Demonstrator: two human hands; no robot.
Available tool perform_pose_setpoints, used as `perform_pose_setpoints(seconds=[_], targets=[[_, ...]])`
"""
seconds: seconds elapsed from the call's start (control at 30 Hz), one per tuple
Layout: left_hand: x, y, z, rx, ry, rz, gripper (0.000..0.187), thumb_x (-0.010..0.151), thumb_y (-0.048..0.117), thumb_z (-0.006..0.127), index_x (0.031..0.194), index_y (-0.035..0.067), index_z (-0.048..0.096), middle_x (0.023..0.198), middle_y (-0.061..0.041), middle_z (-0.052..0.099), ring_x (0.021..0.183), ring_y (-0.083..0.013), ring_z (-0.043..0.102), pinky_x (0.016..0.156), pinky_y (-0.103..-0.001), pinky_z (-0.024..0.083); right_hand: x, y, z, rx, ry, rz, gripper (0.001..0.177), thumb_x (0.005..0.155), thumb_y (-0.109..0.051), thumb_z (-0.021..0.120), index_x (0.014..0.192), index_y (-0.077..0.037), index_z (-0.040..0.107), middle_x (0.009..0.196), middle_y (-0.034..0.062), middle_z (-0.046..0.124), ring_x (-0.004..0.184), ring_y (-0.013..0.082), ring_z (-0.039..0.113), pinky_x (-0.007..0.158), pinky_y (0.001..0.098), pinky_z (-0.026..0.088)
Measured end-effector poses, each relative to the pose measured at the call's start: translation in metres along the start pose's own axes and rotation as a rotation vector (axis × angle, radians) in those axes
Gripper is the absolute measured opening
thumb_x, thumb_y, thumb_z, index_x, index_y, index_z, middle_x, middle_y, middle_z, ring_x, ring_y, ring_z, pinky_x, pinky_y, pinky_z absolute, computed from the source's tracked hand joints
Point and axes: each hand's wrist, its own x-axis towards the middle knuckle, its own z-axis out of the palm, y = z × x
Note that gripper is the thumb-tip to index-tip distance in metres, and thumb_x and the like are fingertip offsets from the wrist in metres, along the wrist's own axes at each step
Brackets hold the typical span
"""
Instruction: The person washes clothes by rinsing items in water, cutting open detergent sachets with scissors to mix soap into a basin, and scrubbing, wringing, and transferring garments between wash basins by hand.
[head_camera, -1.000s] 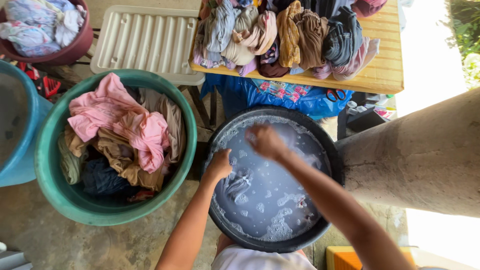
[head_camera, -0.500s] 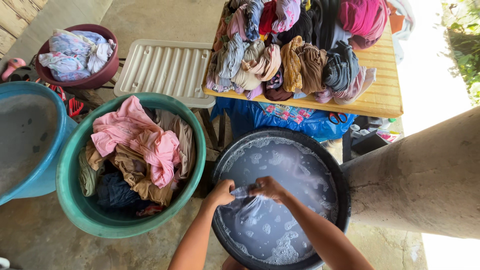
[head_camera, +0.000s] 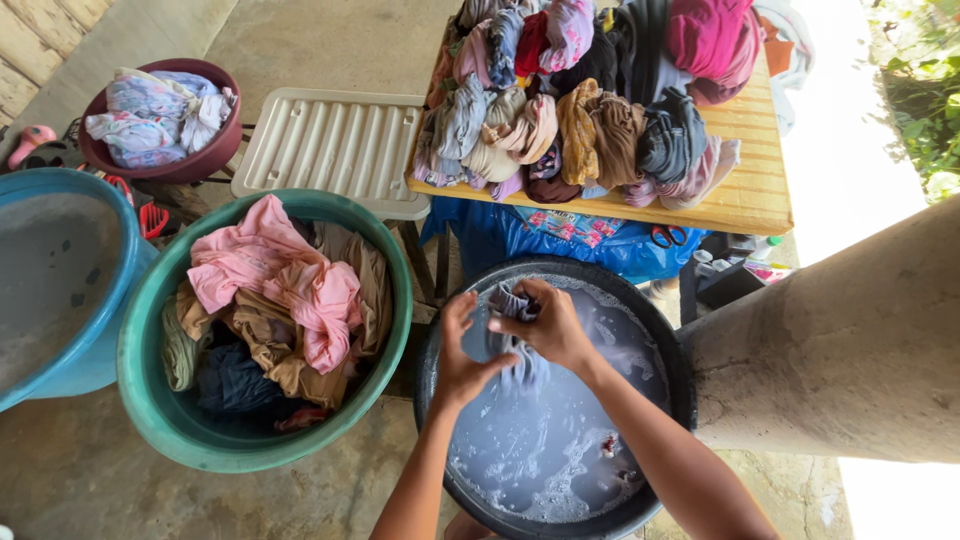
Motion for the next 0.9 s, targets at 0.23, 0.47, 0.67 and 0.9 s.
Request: perform_pose_setpoints(seconds=[0.23,0.47,0.67,0.9], targets=[[0.004,-0.042,0.083,-0.066,0.246,-0.289,0.057,0.08,0.012,0.079,0.129,0.001,0.05,0.125,-0.021,0.062,0.115,-0.0287,0.061,0.1,-0.042,0.05,-0.009,-0.014,-0.019,0.542,0.361,0.144,0.022,0.092,-0.019,0.082,0.093,-0.001,0.069,0.087,0.003,0.059,0.075,0.0109,0.051,0.065,0.0281,0.043],[0.026,0.012,0.139,-0.23,0.459,-0.22,0.036,0.078,-0.012,0.05,0.112,0.0,0.057,0.108,-0.011,0.061,0.101,-0.0191,0.06,0.095,-0.03,0.05,-0.032,0.108,0.003,1.392,0.66,0.586,0.032,0.096,-0.029,0.066,0.11,-0.001,0.068,0.103,0.0098,0.075,0.097,0.0228,0.071,0.088,0.0378,0.059],[0.011,0.026,0.148,-0.434,0.369,-0.419,0.035,0.076,-0.011,0.051,0.109,0.0,0.057,0.102,-0.009,0.063,0.091,-0.0154,0.061,0.083,-0.028,0.051,-0.053,0.106,0.021,1.901,0.499,0.666,0.055,0.089,-0.053,0.061,0.11,-0.003,0.068,0.104,0.014,0.074,0.093,0.0278,0.071,0.087,0.0436,0.058],[-0.01,-0.01,0.086,-0.528,0.073,-0.622,0.047,0.086,-0.003,0.068,0.128,-0.001,0.047,0.122,-0.013,0.065,0.116,-0.0176,0.064,0.107,-0.031,0.054,-0.027,0.084,-0.031,1.313,0.473,0.505,0.039,0.085,-0.02,0.074,0.122,-0.011,0.07,0.109,0.0119,0.07,0.098,0.024,0.069,0.09,0.0408,0.058]])
